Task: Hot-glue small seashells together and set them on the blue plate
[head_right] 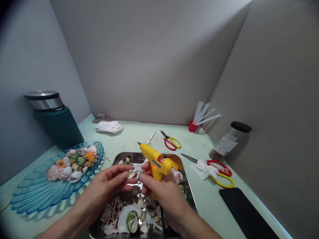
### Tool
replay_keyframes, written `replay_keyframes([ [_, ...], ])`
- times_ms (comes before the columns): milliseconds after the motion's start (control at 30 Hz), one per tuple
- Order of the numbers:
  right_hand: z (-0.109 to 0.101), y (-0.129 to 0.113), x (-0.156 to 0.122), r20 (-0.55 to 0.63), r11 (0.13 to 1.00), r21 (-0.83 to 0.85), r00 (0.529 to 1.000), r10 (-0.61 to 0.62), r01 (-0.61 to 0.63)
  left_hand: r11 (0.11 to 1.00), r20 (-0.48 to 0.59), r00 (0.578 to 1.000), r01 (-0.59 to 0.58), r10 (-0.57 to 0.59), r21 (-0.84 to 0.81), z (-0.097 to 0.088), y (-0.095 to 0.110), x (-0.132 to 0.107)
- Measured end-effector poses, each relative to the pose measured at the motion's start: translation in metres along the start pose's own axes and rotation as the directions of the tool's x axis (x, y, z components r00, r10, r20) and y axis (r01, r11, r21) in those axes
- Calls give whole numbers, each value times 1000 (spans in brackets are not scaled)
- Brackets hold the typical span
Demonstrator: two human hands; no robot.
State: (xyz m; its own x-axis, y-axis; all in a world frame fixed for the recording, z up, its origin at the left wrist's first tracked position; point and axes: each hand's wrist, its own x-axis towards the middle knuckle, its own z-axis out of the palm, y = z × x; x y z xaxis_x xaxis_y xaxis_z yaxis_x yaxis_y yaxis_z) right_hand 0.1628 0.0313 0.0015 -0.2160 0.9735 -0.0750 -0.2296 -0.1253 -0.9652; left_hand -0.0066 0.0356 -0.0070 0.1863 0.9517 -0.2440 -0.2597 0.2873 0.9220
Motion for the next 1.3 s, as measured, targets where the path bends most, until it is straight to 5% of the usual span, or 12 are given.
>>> replay_keyframes([
  [467,6,-1,0,-53,999,-33,998,18,-20,999,20,999,-30,30,-23,7,-3,-3],
  [1300,6,-2,0,-35,997,-32,997,64,-65,975,32,991,-130,126,178,8,-2,-6],
])
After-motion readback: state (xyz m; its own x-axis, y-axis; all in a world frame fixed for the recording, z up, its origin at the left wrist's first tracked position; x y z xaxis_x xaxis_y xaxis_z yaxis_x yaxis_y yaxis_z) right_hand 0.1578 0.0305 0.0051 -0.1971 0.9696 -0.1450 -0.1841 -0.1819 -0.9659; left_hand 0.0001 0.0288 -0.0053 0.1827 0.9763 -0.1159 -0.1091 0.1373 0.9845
